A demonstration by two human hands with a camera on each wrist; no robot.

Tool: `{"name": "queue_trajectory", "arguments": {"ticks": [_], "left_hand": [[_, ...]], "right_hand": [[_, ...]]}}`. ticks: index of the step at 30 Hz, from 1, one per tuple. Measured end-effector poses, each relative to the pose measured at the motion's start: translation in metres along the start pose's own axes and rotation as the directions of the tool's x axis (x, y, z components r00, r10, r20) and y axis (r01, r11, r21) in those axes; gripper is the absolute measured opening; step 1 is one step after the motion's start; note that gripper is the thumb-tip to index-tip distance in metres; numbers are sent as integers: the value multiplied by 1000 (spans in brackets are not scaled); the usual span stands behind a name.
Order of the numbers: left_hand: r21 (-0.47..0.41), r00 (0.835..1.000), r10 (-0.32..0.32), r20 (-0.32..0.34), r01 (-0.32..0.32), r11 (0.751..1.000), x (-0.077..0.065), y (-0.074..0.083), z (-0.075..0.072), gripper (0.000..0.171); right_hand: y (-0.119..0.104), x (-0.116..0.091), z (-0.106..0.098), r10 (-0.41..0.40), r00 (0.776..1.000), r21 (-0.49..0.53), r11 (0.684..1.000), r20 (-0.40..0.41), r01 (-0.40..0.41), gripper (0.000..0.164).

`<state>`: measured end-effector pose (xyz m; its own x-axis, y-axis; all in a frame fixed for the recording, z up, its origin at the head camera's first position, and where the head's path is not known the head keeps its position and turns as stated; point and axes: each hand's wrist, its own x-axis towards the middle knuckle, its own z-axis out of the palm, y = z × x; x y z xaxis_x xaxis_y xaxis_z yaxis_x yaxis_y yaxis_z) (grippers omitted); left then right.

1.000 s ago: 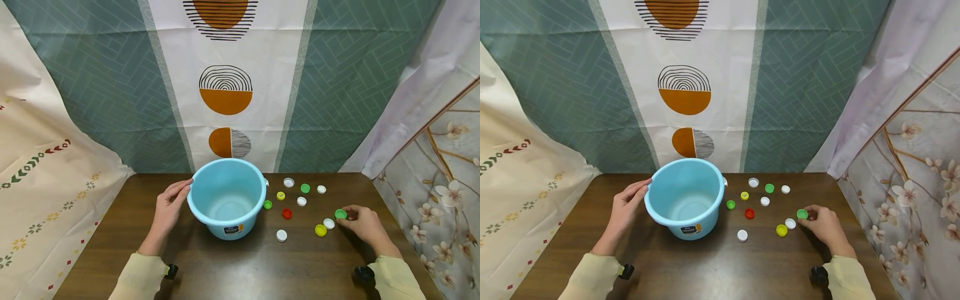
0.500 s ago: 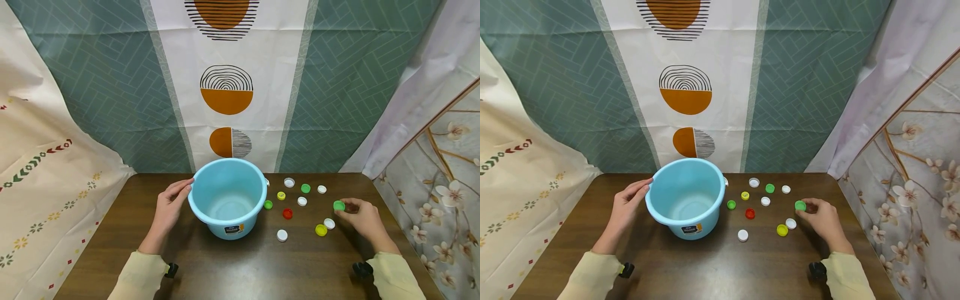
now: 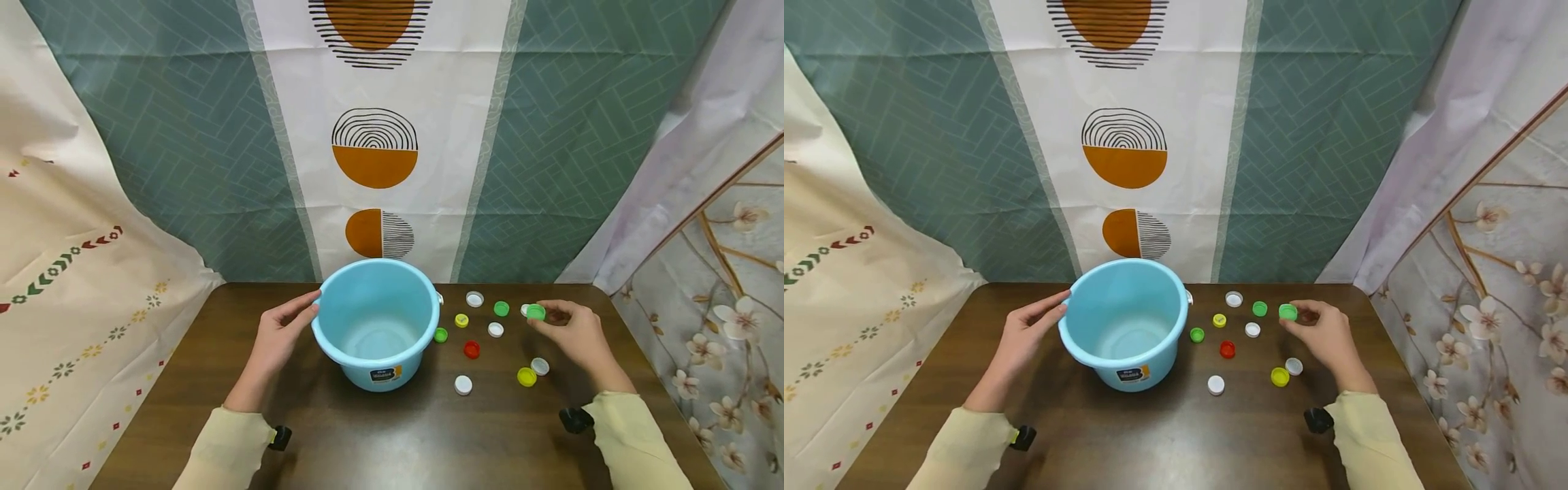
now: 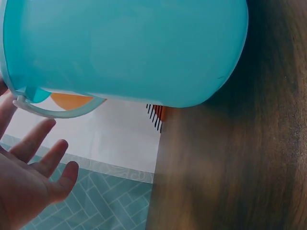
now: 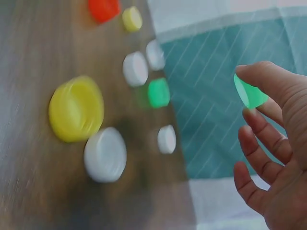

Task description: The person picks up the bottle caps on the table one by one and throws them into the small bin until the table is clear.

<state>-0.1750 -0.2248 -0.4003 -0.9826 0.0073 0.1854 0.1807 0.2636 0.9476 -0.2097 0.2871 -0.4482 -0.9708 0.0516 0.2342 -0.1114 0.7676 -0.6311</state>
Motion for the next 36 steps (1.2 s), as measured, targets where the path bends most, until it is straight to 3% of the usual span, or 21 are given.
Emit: {"name": "queue_trajectory", "arguments": {"ticks": [9,13,23,36], "left_hand": [[-8,998,57,29,-57,998,9,-25,1,38],[-23,997,73,23,-72,997,9,-26,3,39],[-25,999,39,-22,-39,999,8,-27,5,39],[-10,1000,14,-13,-14,1000,8,-27,5,39]], "right_hand": [[-51,14,7,-71,997,99,993,5,71,46],[-73,19,10,-85,996,138,987,11,82,45],[-138,36,18,-179,982,219,962,65,161,43],[-199,44,59,-315,934,316,915,167,252,32]]}}
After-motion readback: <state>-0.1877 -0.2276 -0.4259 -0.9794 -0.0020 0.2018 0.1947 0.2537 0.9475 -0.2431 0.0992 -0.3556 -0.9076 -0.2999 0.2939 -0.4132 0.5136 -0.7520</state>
